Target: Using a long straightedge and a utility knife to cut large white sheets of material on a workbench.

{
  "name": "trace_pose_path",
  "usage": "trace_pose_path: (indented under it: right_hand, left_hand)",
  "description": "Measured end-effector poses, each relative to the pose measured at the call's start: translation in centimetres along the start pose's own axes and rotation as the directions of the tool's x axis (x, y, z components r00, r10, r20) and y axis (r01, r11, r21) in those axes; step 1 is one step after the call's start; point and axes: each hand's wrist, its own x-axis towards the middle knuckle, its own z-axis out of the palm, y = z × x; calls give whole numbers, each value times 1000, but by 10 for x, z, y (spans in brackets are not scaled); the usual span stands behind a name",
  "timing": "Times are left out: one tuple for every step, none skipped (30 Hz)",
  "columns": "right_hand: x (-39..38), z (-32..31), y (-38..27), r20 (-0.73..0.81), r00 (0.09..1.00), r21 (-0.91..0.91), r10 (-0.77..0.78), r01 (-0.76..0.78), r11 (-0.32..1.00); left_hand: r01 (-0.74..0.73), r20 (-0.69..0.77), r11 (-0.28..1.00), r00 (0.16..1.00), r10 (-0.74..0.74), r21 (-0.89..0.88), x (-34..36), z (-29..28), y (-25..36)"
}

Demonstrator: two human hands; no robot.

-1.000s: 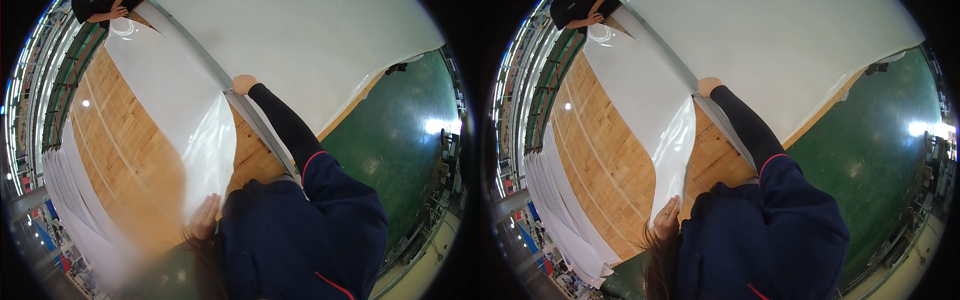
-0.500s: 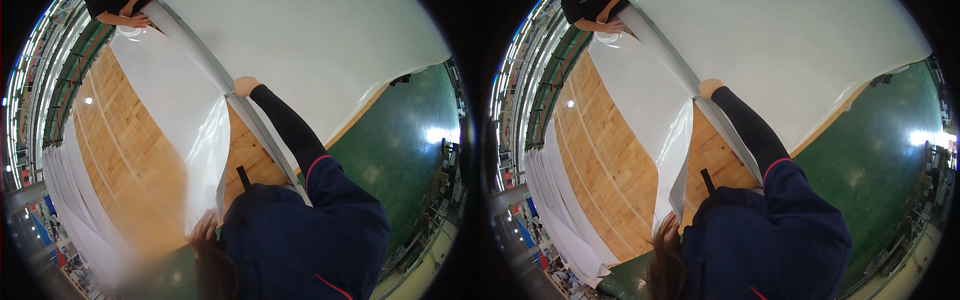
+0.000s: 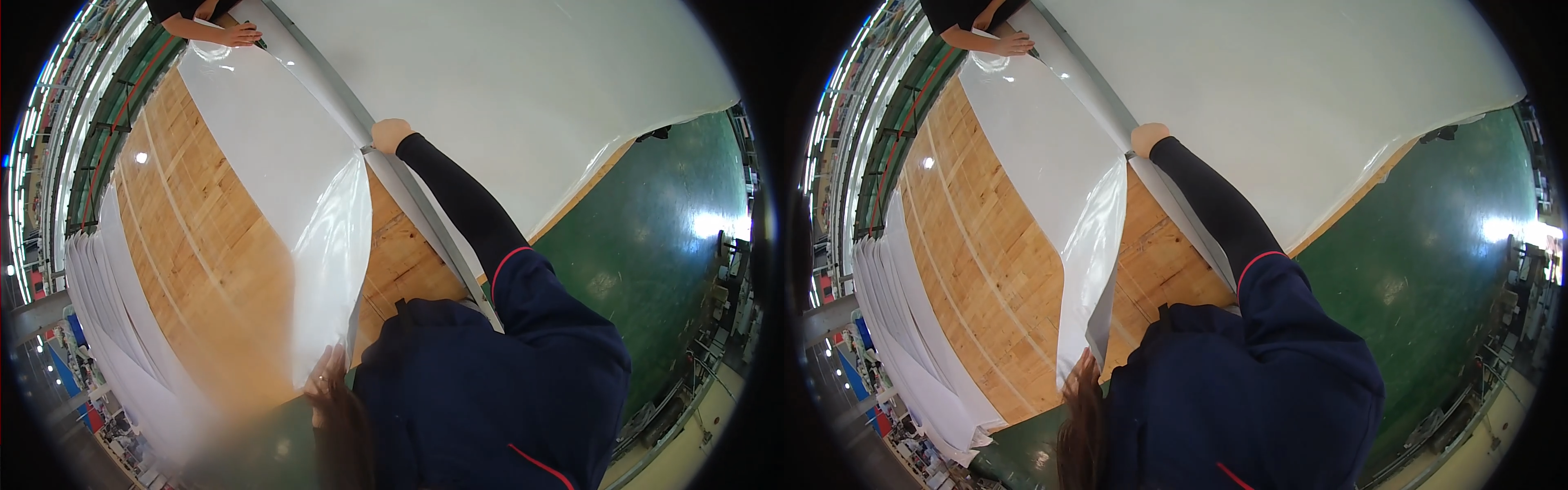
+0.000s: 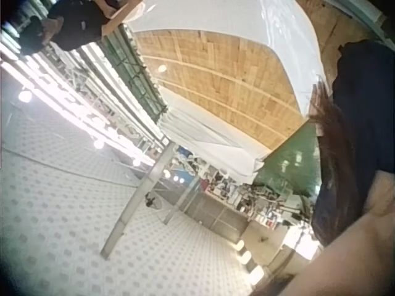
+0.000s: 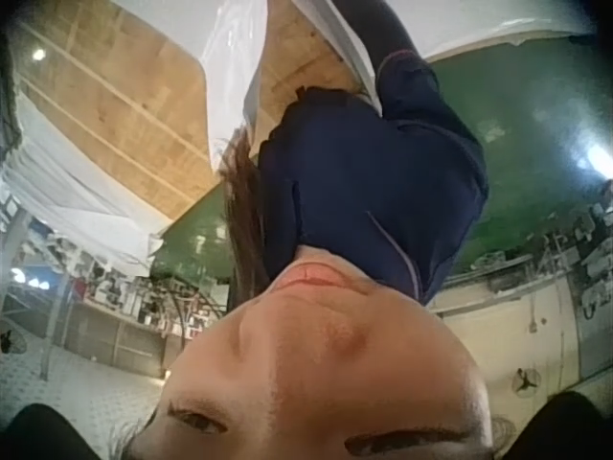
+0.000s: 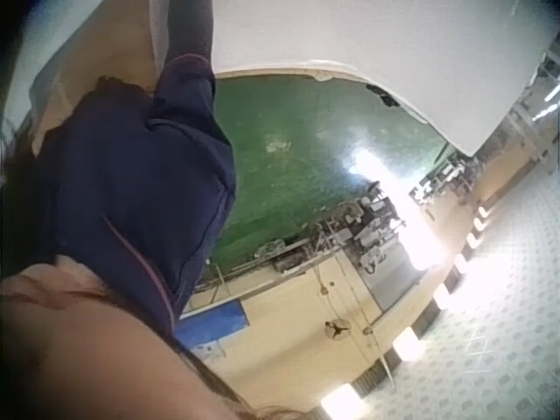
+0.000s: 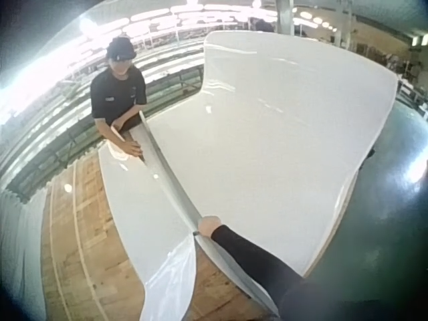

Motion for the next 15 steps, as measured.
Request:
trace_pose_path:
  right_hand:
    - [1, 2, 2, -11, 1000, -8, -5, 4, 1000]
    - [4, 0, -3, -9, 1000, -5, -11, 11, 1000]
    - [7, -3, -6, 6, 1000, -15, -15, 15, 1000]
    - [10, -6, -8, 20, 1000, -25, -17, 18, 1000]
    - [12, -10, -7, 20, 1000, -25, -18, 18, 1000]
    - [13, -15, -4, 38, 999, -13, -17, 17, 1000]
    - [13, -19, -1, 57, 998, 0, -16, 16, 1000]
    - [10, -23, -1, 60, 998, 1, -19, 19, 1000]
    - [8, -27, -1, 69, 998, 6, -15, 15, 1000]
    - [7, -30, -3, 79, 997, 11, -13, 12, 1000]
    - [6, -28, -2, 82, 997, 11, -12, 11, 1000]
    - [5, -26, -3, 74, 997, -8, -30, 30, 999]
    - [5, -24, -4, 67, 997, -28, -49, 51, 998]
    - [9, -21, -6, 67, 997, -27, -48, 50, 998]
    - [13, -18, -10, 42, 998, -38, -55, 57, 998]
  left_hand:
    - [132, 85, 979, 989, -120, -156, 1, -1, 1]
    - [279, 185, 916, 955, -233, -287, 1, -6, 3]
    - [283, 185, 916, 954, -238, -283, 4, -10, 5]
    - [155, 85, 977, 986, -144, -148, 9, -11, 9]
    - [27, -1, 1000, 1000, -27, 0, 13, -12, 10]
    - [27, -1, 1000, 1000, -27, 1, 14, -15, 9]
    - [9, 83, 1000, 996, -9, -2, 14, -20, 7]
    - [-6, 168, 1000, 986, 7, -6, 12, -23, 6]
    - [-2, 169, 1000, 986, 3, -6, 12, -23, 6]
    - [-6, 137, 1000, 991, 9, -20, 12, -22, 5]
    - [-15, 105, 999, 994, 18, -36, 12, -22, 6]
    - [-12, 107, 999, 994, 16, -38, 9, -22, 9]
    - [269, 106, 946, 962, -253, -178, 6, -22, 15]
    - [516, 141, 799, 856, -498, -308, 8, -23, 19]
    - [516, 141, 799, 855, -499, -307, 11, -26, 20]
